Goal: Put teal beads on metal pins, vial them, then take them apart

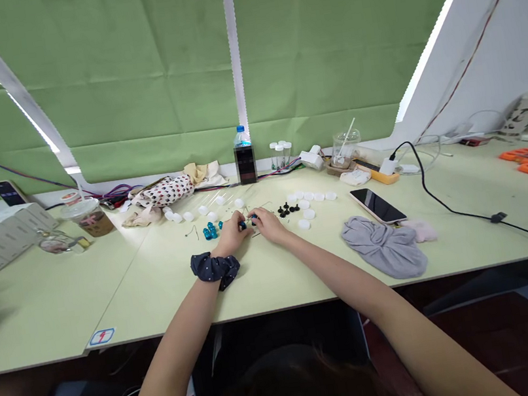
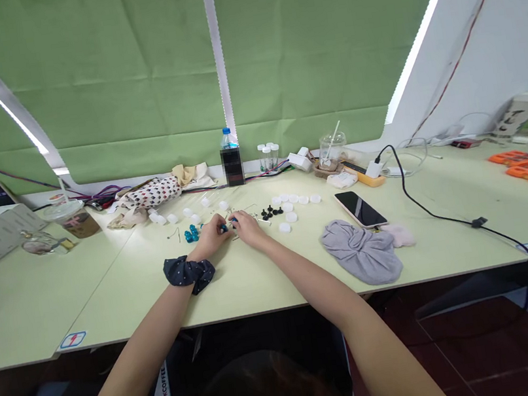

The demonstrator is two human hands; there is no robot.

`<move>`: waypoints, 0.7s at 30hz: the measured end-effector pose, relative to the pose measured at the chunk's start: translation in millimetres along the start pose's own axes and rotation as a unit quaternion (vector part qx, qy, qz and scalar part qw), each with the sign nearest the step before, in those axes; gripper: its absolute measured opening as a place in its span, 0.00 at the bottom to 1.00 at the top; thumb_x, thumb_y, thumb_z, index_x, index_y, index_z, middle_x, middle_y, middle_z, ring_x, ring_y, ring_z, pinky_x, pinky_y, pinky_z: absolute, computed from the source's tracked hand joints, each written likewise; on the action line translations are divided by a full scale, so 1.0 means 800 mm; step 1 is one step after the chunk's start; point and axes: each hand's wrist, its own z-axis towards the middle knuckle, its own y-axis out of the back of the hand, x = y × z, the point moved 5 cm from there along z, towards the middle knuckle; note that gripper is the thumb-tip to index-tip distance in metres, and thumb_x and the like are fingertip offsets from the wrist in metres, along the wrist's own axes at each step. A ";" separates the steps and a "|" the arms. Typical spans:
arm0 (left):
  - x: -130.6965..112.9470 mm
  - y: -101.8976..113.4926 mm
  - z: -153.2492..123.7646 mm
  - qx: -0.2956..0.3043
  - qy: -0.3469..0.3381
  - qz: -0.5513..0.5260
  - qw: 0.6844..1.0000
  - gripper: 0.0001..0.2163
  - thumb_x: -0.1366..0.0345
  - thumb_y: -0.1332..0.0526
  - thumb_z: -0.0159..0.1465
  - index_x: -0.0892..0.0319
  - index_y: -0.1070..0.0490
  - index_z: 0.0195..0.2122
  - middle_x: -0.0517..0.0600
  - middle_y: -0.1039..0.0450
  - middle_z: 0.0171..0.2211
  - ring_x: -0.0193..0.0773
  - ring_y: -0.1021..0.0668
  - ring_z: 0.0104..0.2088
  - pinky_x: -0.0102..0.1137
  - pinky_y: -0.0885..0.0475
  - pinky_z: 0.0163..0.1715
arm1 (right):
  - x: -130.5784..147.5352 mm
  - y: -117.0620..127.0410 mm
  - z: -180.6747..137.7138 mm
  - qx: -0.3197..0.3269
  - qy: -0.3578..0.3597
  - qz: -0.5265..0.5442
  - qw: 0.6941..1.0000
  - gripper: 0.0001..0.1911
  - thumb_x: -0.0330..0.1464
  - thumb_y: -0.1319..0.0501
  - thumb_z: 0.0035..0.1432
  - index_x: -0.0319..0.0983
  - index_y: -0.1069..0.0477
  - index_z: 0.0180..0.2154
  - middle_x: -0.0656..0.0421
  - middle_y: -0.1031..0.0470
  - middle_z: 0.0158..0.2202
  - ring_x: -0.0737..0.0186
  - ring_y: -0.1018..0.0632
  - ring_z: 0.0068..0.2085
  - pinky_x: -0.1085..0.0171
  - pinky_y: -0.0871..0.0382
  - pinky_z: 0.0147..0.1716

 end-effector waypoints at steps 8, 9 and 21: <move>-0.008 -0.013 -0.002 -0.001 0.049 -0.268 0.962 0.14 0.60 0.35 0.52 0.61 0.32 0.37 0.50 0.28 0.29 0.33 0.28 0.23 0.30 0.33 0.25 | -0.029 0.007 0.006 -0.028 -0.102 0.234 0.966 0.15 0.35 0.38 0.49 0.40 0.36 0.40 0.62 0.31 0.32 0.69 0.28 0.27 0.67 0.33 0.29; -0.010 -0.016 -0.003 0.010 0.049 -0.292 0.955 0.16 0.59 0.36 0.53 0.61 0.33 0.40 0.51 0.27 0.31 0.33 0.27 0.23 0.31 0.32 0.25 | -0.031 0.005 0.006 -0.024 -0.109 0.264 0.958 0.15 0.36 0.36 0.47 0.39 0.35 0.37 0.61 0.30 0.32 0.68 0.28 0.28 0.67 0.33 0.29; -0.030 -0.026 -0.011 -0.052 0.037 -0.315 0.947 0.12 0.58 0.38 0.58 0.61 0.35 0.36 0.49 0.31 0.33 0.30 0.27 0.24 0.29 0.30 0.25 | -0.017 0.013 -0.005 -0.049 -0.192 0.338 0.920 0.20 0.45 0.32 0.40 0.36 0.31 0.29 0.60 0.28 0.24 0.71 0.32 0.20 0.69 0.38 0.18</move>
